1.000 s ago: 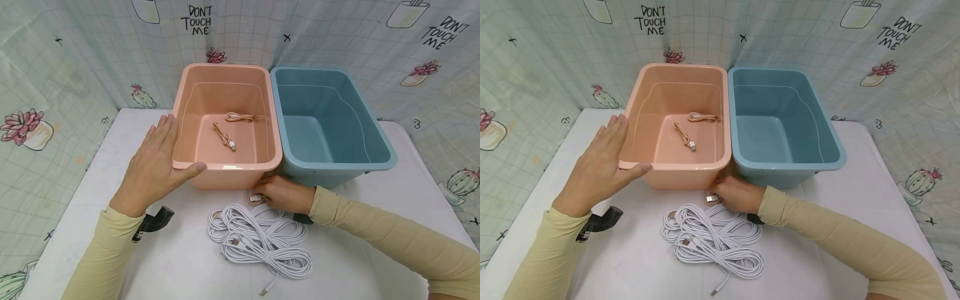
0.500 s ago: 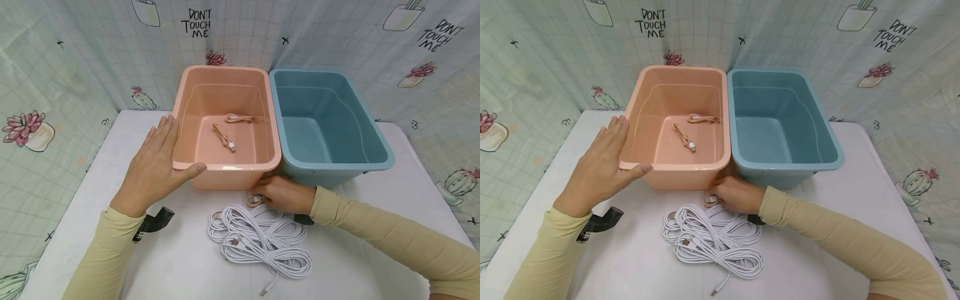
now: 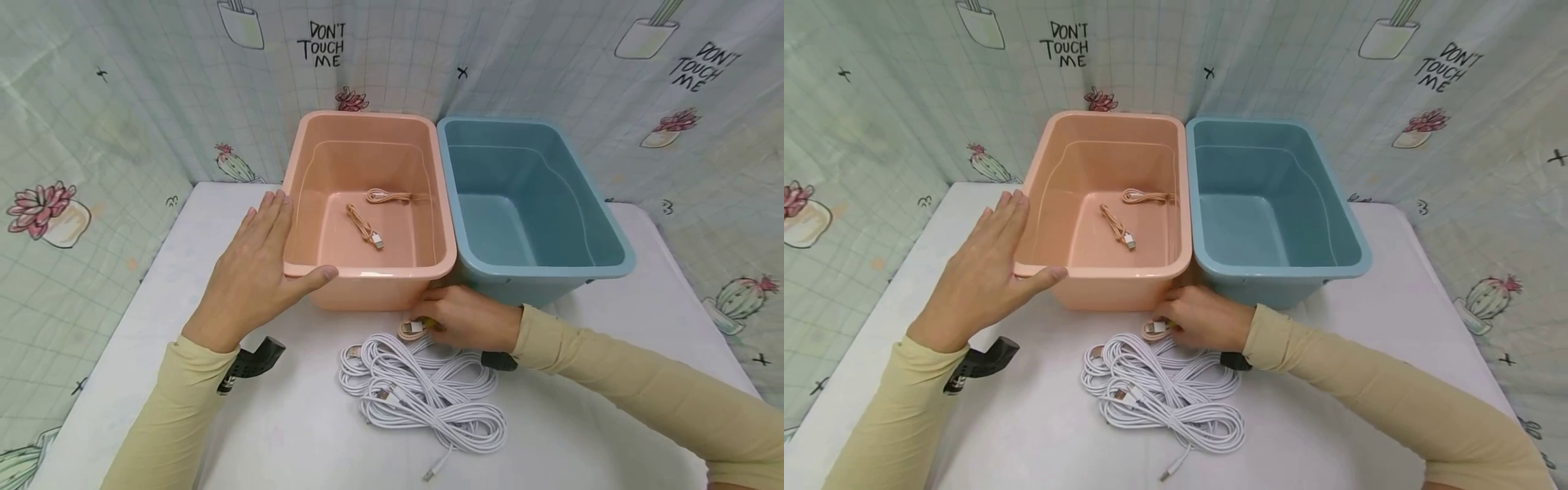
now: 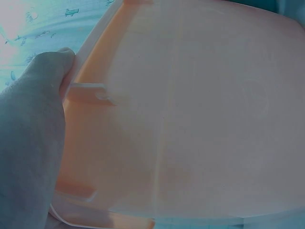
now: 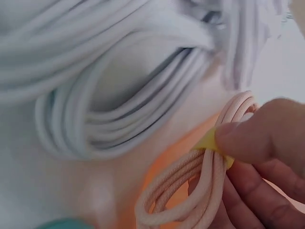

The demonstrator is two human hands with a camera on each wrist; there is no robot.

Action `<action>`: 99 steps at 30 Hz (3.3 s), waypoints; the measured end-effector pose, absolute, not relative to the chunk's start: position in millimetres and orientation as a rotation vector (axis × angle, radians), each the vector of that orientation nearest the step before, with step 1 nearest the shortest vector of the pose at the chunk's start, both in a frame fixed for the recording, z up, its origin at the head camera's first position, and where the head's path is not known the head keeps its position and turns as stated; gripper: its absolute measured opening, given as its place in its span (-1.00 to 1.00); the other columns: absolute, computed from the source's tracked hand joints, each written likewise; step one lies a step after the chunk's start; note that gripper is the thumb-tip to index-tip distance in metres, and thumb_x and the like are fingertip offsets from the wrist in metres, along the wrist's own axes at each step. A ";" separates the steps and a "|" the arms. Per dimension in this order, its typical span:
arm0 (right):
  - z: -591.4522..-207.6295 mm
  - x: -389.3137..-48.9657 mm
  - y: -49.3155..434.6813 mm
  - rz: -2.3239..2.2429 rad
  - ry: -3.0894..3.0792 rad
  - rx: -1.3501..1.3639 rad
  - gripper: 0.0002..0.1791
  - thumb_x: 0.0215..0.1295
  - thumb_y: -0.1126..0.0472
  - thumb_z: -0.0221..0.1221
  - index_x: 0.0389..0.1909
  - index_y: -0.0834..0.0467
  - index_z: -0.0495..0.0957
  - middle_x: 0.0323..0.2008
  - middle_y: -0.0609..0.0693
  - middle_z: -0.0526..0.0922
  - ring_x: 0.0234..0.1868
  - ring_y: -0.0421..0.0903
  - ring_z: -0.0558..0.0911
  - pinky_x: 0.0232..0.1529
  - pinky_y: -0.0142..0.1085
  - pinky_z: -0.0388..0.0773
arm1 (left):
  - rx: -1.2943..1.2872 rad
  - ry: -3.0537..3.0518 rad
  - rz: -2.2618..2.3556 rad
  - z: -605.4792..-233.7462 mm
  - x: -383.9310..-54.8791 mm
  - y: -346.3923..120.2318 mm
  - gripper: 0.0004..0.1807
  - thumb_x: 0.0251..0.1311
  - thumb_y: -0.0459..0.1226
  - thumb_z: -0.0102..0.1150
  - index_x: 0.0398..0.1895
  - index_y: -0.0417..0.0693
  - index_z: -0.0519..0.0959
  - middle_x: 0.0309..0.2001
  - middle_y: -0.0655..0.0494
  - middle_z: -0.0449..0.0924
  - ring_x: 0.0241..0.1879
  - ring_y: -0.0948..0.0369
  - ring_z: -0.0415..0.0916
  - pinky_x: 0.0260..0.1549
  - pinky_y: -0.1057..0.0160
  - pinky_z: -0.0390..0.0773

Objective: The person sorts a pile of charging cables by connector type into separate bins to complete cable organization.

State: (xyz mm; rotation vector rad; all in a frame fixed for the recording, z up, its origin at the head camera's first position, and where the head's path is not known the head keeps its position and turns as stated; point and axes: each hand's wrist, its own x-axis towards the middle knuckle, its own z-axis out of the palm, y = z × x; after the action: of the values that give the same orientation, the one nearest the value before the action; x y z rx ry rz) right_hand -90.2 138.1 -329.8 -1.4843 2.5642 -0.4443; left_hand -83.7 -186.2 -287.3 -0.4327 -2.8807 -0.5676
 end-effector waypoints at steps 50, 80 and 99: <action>-267.4 -71.8 129.3 -0.954 2.164 -1.341 -0.63 0.11 0.37 0.40 -0.03 0.05 0.70 -0.14 -0.14 0.72 -0.18 -0.36 0.65 -0.11 -0.43 0.72 | -0.453 -2.857 -0.575 -288.3 -85.3 -187.2 0.23 0.20 0.32 0.26 0.67 -0.22 -0.06 0.67 -0.21 -0.04 0.71 -0.06 -0.15 0.68 -0.11 -0.08; -216.1 -72.1 126.3 -1.433 1.968 -1.143 -0.54 0.03 0.58 0.33 0.00 0.24 0.61 -0.18 0.04 0.59 -0.17 -0.08 0.61 -0.07 -0.23 0.75 | -0.457 -2.833 -0.590 -289.6 -85.8 -189.1 0.24 0.19 0.32 0.28 0.66 -0.22 -0.05 0.67 -0.20 -0.03 0.70 -0.07 -0.11 0.68 -0.11 -0.06; -198.1 -102.2 119.0 -1.600 2.054 -0.984 -0.61 0.03 0.56 0.25 -0.04 0.38 0.60 -0.14 0.11 0.62 -0.10 0.01 0.59 -0.01 -0.27 0.76 | -0.446 -2.865 -0.599 -289.4 -88.4 -189.2 0.23 0.21 0.35 0.23 0.68 -0.17 -0.09 0.69 -0.15 -0.08 0.72 -0.02 -0.17 0.68 -0.13 -0.08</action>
State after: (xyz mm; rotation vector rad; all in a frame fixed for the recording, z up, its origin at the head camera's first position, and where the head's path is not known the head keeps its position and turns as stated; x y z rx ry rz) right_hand -102.2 119.0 -198.1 -0.9837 2.0540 -1.5998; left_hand -88.4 -189.2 -289.4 -0.4459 -2.8650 -0.5989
